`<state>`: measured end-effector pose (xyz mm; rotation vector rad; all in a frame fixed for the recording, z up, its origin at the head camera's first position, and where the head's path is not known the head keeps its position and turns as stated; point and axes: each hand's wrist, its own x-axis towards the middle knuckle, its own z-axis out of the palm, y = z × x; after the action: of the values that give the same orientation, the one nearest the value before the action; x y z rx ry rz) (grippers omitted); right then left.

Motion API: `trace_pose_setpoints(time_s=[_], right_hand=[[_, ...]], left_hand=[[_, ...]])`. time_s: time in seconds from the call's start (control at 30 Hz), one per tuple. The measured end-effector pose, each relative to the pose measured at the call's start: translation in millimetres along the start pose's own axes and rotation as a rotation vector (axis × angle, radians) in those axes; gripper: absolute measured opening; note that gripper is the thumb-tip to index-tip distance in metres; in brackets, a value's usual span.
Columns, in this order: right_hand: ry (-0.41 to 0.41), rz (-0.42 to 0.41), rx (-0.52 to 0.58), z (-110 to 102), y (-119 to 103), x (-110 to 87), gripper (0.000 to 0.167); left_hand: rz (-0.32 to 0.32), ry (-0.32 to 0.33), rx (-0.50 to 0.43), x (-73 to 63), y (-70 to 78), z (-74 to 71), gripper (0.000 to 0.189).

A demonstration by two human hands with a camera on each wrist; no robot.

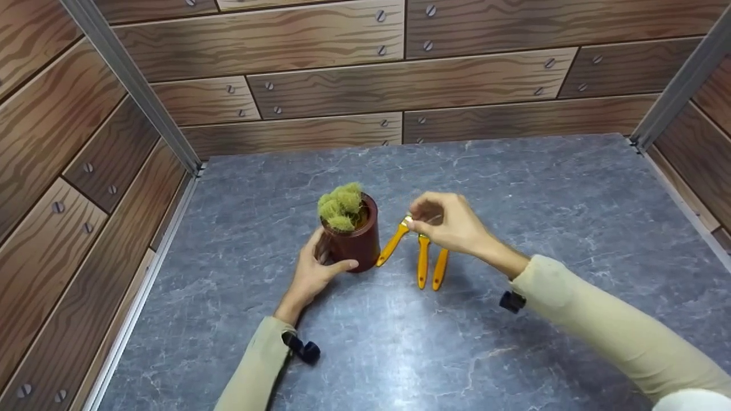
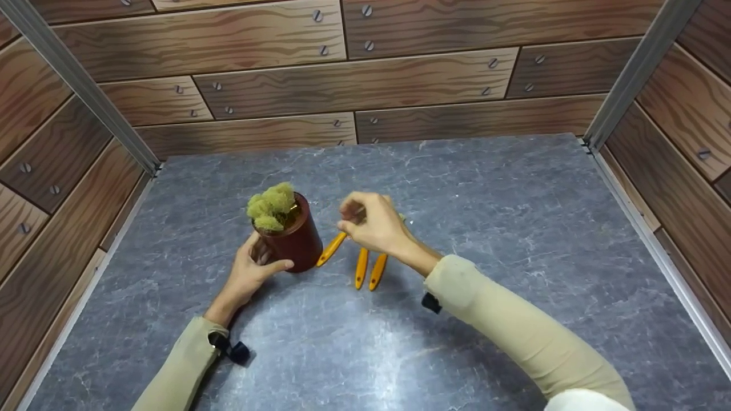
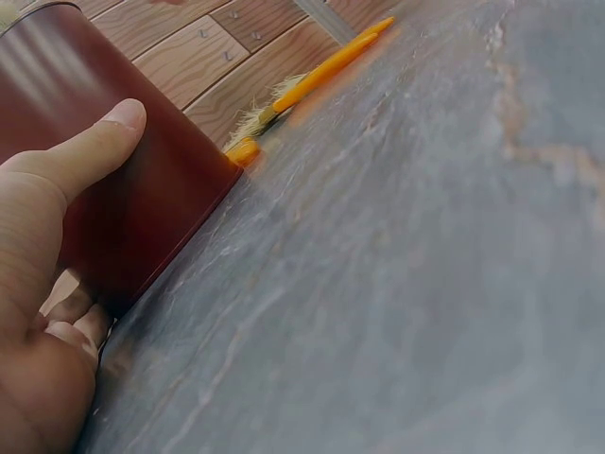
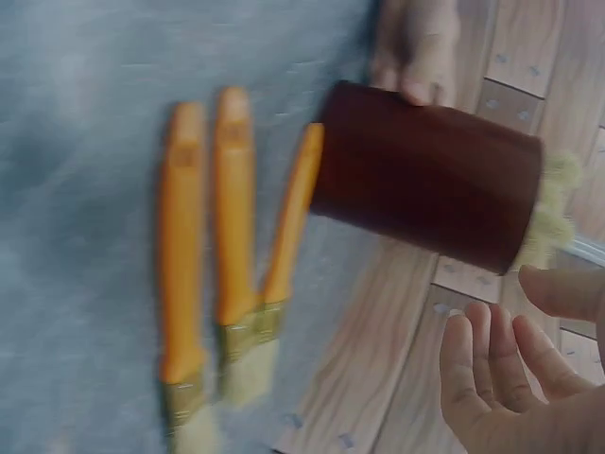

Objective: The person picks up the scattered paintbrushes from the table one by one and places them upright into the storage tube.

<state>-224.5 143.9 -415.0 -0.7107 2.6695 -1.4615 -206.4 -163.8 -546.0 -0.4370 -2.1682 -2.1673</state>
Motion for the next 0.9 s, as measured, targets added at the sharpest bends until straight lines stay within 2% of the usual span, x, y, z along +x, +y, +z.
trace_pose_setpoints(time_s=[0.27, 0.47, 0.63, 0.9], right_hand=[[-0.022, 0.077, -0.100, 0, 36, -15.5, 0.018], [-0.017, 0.092, -0.143, 1, 60, -27.1, 0.018], [-0.001, 0.126, -0.216, 3, 73, -35.3, 0.016], [-0.024, 0.185, -0.260, 5, 82, -39.6, 0.019]], left_hand=[[-0.009, 0.008, 0.006, -0.2, -0.2, 0.4, 0.097], [-0.001, -0.004, -0.008, -0.3, 0.1, 0.2, 0.098], [-0.001, -0.001, -0.012, 0.1, -0.1, -0.1, 0.098], [-0.017, 0.006, -0.009, 0.0, -1.2, 0.1, 0.097]])
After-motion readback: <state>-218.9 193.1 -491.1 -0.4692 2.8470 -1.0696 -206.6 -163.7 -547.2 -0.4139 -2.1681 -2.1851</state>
